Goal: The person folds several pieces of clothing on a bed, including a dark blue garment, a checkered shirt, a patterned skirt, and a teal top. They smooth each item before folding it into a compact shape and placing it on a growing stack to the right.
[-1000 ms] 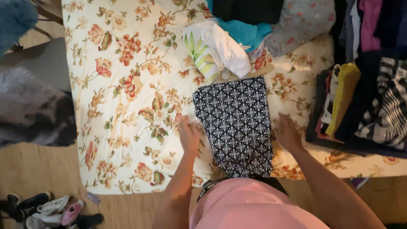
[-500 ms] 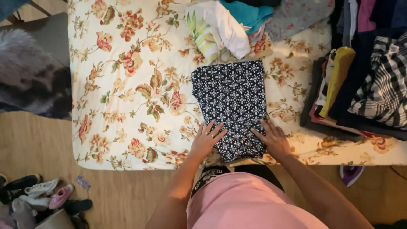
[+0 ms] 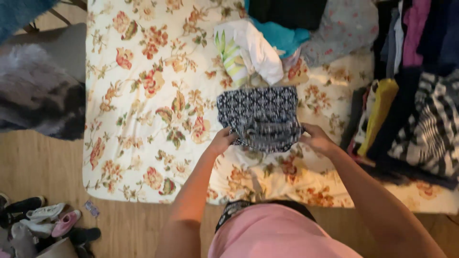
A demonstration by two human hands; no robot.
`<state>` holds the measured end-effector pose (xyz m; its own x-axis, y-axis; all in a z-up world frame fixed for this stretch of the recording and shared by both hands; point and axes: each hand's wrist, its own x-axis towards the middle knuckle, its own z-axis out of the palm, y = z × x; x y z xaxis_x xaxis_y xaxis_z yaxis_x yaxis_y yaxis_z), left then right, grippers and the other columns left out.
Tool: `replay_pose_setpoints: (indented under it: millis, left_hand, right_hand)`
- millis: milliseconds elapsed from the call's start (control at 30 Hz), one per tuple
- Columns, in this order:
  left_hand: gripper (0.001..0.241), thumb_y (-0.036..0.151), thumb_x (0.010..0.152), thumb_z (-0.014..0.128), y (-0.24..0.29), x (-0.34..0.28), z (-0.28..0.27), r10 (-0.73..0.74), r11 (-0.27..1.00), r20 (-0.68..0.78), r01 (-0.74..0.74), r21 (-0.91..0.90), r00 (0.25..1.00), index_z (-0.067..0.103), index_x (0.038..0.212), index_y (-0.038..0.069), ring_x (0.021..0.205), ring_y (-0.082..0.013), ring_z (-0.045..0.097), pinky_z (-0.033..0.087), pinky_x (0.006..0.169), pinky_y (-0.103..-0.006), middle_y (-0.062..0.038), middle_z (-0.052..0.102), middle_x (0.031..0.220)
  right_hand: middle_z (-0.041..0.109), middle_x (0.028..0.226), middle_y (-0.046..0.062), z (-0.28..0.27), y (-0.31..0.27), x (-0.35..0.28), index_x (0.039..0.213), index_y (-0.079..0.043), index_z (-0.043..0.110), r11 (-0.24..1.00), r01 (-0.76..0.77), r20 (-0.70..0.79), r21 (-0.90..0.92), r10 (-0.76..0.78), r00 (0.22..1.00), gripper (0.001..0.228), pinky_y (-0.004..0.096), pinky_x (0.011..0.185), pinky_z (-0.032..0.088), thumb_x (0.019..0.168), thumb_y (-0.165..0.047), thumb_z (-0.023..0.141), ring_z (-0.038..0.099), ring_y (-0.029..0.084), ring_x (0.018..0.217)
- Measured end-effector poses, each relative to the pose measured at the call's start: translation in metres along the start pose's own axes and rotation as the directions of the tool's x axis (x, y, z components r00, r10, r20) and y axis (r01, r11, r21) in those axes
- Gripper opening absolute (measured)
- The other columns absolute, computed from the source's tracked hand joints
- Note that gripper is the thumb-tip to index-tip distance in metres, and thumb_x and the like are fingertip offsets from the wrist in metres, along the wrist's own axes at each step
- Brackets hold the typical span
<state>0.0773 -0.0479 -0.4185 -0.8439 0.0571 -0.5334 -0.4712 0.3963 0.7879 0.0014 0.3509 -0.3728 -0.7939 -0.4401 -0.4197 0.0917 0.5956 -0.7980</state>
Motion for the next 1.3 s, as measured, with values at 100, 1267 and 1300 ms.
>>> replay_pose_setpoints:
  millis: [100, 1267, 1300]
  left_hand:
    - [0.028, 0.035, 0.098, 0.070, 0.036, 0.016, -0.008, -0.031, 0.945, -0.138, -0.016, -0.325, 0.990, 0.075, 0.081, 0.012, 0.068, -0.0219, 0.057, 0.046, 0.072, -0.0375, -0.002, 0.058, 0.065]
    - [0.049, 0.041, 0.102, 0.056, 0.099, -0.088, -0.095, -0.122, 0.788, -0.390, -0.150, -0.597, 0.913, 0.056, 0.142, 0.013, 0.101, -0.0151, 0.049, 0.042, 0.086, -0.0219, -0.003, 0.057, 0.114]
    - [0.049, 0.041, 0.102, 0.056, 0.082, -0.086, -0.088, -0.111, 0.791, -0.381, -0.151, -0.593, 0.918, 0.056, 0.142, 0.013, 0.101, -0.0151, 0.049, 0.042, 0.086, -0.0219, -0.003, 0.057, 0.114]
  right_hand:
    - [0.069, 0.132, 0.018, -0.009, -0.037, 0.041, 0.136, -0.009, 0.069, 0.917, -0.056, -0.042, 0.396, 0.079, 0.996, 0.041, 0.058, 0.114, 0.037, 0.095, -0.011, 0.071, 0.061, 0.041, 0.128]
    - [0.073, 0.115, 0.022, 0.037, -0.176, -0.001, 0.123, 0.001, 0.070, 0.326, -0.447, 0.347, 0.833, 0.320, 0.881, 0.048, 0.055, 0.092, 0.057, 0.090, -0.034, 0.074, 0.073, 0.034, 0.102]
    - [0.073, 0.115, 0.022, 0.041, -0.170, -0.011, 0.123, 0.001, 0.070, 0.321, -0.436, 0.336, 0.841, 0.322, 0.885, 0.048, 0.055, 0.092, 0.057, 0.090, -0.034, 0.074, 0.073, 0.034, 0.102]
